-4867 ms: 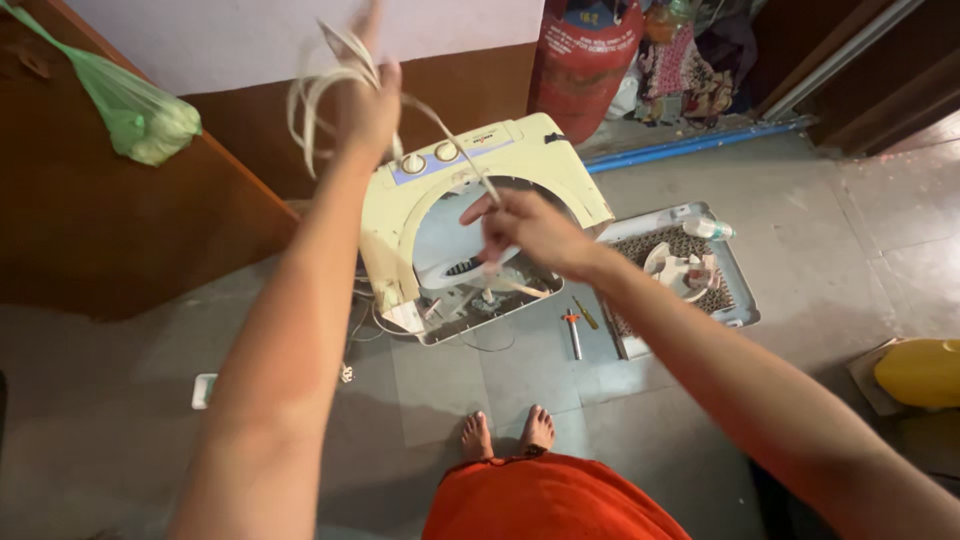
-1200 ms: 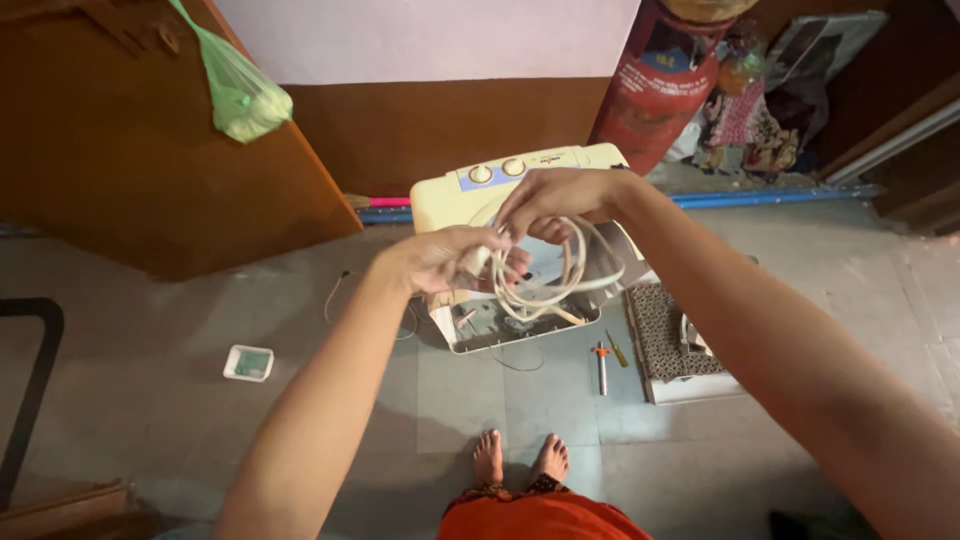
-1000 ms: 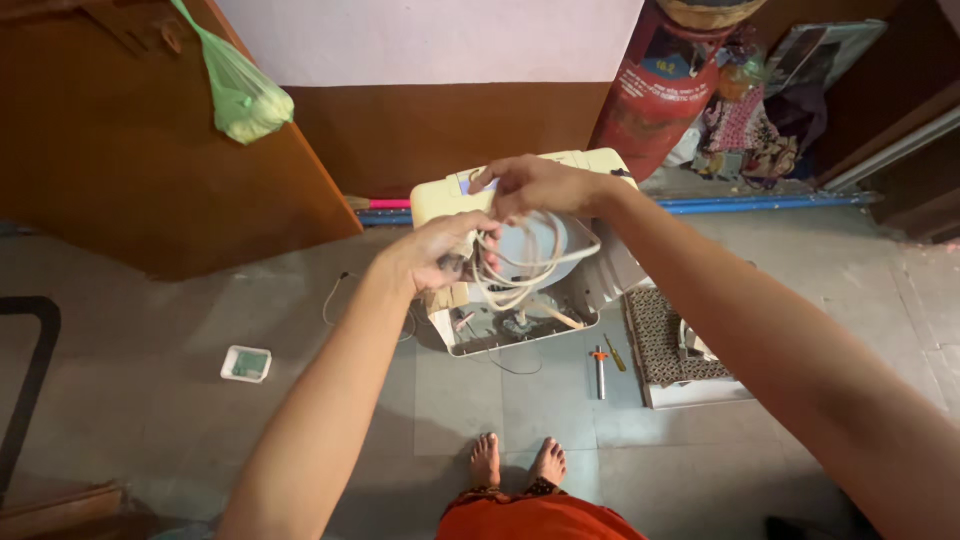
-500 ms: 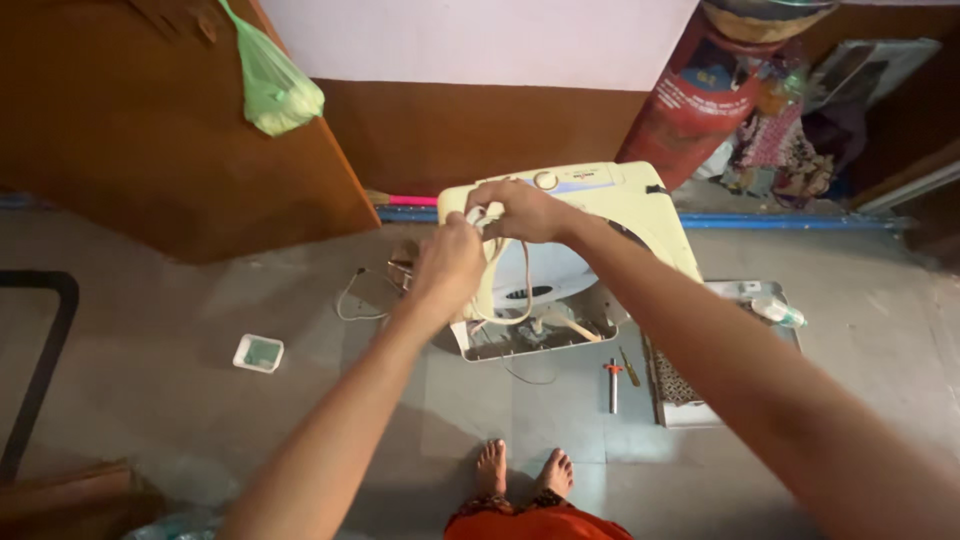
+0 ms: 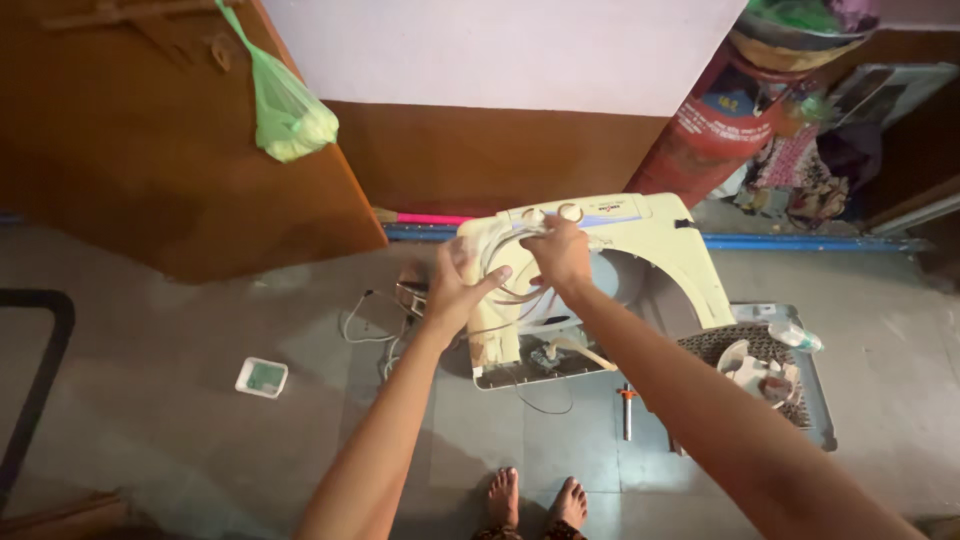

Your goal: The person assembles a portable air cooler by first placing the top control panel onto the main body and securing it. They then use a screwdriver to tighten screws on the front grille to complete the assembly.

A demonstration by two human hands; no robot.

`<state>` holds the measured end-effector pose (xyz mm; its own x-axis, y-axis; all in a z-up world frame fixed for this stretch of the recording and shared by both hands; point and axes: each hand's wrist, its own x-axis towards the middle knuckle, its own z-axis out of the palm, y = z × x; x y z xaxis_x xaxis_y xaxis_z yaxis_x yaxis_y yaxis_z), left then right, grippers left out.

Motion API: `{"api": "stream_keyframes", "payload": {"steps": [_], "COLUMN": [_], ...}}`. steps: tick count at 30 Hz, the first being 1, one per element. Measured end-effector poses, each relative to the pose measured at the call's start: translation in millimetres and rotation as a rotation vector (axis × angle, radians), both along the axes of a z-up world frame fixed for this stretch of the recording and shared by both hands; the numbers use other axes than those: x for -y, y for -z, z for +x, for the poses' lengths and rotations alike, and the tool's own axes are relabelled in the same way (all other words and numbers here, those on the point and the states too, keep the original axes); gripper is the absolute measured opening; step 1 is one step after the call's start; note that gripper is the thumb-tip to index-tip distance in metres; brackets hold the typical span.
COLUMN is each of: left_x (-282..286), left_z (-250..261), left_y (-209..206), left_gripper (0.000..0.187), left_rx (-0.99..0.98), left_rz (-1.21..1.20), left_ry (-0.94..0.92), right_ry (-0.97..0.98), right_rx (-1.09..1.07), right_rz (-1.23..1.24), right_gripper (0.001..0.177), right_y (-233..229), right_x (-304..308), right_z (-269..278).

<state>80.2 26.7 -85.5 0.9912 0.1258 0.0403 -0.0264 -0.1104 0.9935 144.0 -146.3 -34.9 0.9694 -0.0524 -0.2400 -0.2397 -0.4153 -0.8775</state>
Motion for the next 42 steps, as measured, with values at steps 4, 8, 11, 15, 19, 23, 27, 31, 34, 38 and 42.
{"api": "stream_keyframes", "payload": {"steps": [4, 8, 11, 15, 19, 23, 27, 31, 34, 38, 42], "left_x": [0.2, 12.1, 23.3, 32.5, 49.3, 78.9, 100.9, 109.8, 107.4, 98.8, 90.3], "left_z": [11.5, 35.2, 51.8, 51.9, 65.8, 49.5, 35.0, 28.2, 31.8, 33.0, 39.8], "left_y": [46.3, 100.0, 97.6, 66.4, 90.5, 104.0, 67.4, 49.5, 68.4, 102.7, 113.2], "left_gripper": [0.077, 0.050, 0.032, 0.025, 0.037, 0.027, 0.076, 0.113, 0.121, 0.129, 0.133], "left_rx": [-0.448, -0.524, -0.543, -0.542, -0.469, -0.383, -0.497, -0.583, -0.673, -0.693, -0.801], "left_rz": [-0.452, -0.805, -0.464, 0.121, 0.349, 0.640, 0.778, 0.935, 1.031, 1.060, 1.003], "left_ry": [0.110, 0.151, -0.073, -0.190, -0.199, -0.214, -0.211, -0.117, -0.094, -0.163, -0.139], "right_ry": [0.032, -0.038, -0.118, -0.334, -0.266, -0.126, -0.044, -0.089, -0.117, -0.178, -0.218], "right_rx": [-0.093, -0.179, -0.172, -0.172, -0.061, 0.084, -0.017, -0.149, -0.267, -0.306, -0.301], "right_rz": [0.075, 0.082, 0.075, 0.172, -0.278, -0.749, -0.859, -0.956, -0.933, -0.951, -1.002], "right_gripper": [0.062, 0.065, 0.069, 0.071, 0.066, 0.084, 0.103, 0.120, 0.122, 0.123, 0.126], "right_y": [-14.5, -12.3, 23.0, 98.6, 137.9, 154.2, 157.5, 165.1, 179.6, 200.2, 202.9], "right_x": [-14.7, -17.5, -0.2, 66.7, 167.4, 263.5, 304.3, 312.9, 316.9, 324.5, 329.7], "right_z": [-1.8, -7.3, 5.0, 38.7, 67.6, 70.6, 43.2, 27.2, 21.6, 20.5, 16.8]}}
